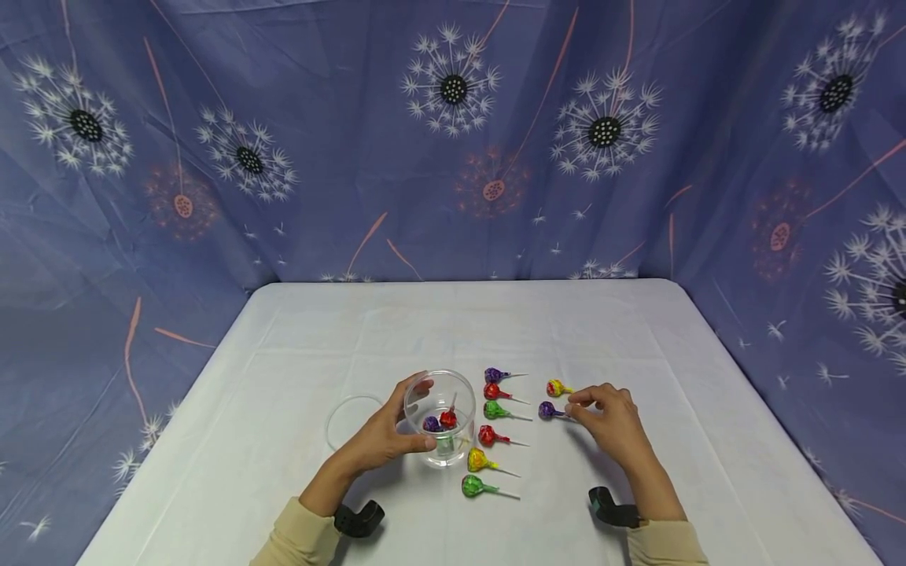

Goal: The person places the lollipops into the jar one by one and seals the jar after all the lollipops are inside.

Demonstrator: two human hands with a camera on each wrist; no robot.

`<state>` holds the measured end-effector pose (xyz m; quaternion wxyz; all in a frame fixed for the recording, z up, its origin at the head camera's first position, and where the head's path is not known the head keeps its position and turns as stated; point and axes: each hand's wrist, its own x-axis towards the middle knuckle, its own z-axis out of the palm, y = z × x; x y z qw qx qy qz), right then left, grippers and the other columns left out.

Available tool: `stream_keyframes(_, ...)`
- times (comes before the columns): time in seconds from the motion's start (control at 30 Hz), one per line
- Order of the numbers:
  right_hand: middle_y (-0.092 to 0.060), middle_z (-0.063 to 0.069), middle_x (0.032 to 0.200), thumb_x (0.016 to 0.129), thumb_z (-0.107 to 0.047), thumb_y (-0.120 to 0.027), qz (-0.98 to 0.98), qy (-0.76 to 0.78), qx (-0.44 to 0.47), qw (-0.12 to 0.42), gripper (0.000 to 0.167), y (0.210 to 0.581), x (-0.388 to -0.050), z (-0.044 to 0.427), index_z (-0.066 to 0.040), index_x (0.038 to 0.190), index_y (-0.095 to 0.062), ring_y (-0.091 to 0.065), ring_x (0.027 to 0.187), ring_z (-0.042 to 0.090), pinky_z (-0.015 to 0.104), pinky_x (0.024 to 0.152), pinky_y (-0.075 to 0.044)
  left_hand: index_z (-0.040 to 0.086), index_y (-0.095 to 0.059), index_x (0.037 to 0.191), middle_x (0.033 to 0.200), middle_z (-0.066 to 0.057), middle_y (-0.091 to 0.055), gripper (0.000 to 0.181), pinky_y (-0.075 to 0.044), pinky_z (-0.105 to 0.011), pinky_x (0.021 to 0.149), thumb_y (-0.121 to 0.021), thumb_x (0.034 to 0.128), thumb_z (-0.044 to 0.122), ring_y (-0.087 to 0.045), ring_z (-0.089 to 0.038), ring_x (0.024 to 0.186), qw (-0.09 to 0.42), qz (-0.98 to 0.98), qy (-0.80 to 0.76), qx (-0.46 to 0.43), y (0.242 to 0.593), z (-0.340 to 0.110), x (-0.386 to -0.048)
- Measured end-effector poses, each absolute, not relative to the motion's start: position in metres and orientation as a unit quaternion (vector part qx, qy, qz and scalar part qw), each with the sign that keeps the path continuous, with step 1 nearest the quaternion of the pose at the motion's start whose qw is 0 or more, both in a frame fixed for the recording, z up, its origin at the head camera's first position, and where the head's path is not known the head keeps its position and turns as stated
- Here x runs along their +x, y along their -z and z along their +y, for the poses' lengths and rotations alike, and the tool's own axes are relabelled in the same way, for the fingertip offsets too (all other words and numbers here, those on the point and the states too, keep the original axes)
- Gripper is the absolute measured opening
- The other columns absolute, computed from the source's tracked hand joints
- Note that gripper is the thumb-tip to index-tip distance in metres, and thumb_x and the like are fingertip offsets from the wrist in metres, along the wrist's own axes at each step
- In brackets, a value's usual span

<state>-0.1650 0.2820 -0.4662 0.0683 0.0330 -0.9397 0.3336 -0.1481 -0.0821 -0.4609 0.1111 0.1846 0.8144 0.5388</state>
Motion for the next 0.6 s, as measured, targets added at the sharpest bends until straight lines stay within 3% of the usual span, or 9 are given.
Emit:
stream_keyframes(0.43, -0.063, 0.007, 0.089, 0.083, -0.020, -0.071, -0.947, -0.318, 0.018, 0.053, 0.013, 0.485, -0.168, 0.290, -0.010, 0.091, -0.072, -0.044, 0.086, 0.020, 0.026, 0.067, -0.033, 0.038, -0.019, 0.146, 0.152, -0.003, -0.035, 0.093, -0.030, -0.052, 0.113, -0.079, 0.0757, 0.031, -0.033, -0.029, 0.140, 0.115, 0.814, -0.540, 0.184, 0.460, -0.082, -0.147)
stream_keyframes(0.6, -0.063, 0.009, 0.091, 0.083, -0.017, -0.069, -0.949, -0.314, 0.010, 0.036, 0.013, 0.489, -0.169, 0.291, -0.009, 0.093, -0.072, -0.044, 0.087, 0.022, 0.028, 0.068, -0.033, 0.023, -0.020, 0.149, 0.152, -0.012, -0.034, 0.093, -0.029, -0.054, 0.113, -0.079, 0.0767, 0.026, -0.032, -0.033, 0.140, 0.121, 0.812, -0.540, 0.185, 0.443, -0.081, -0.141)
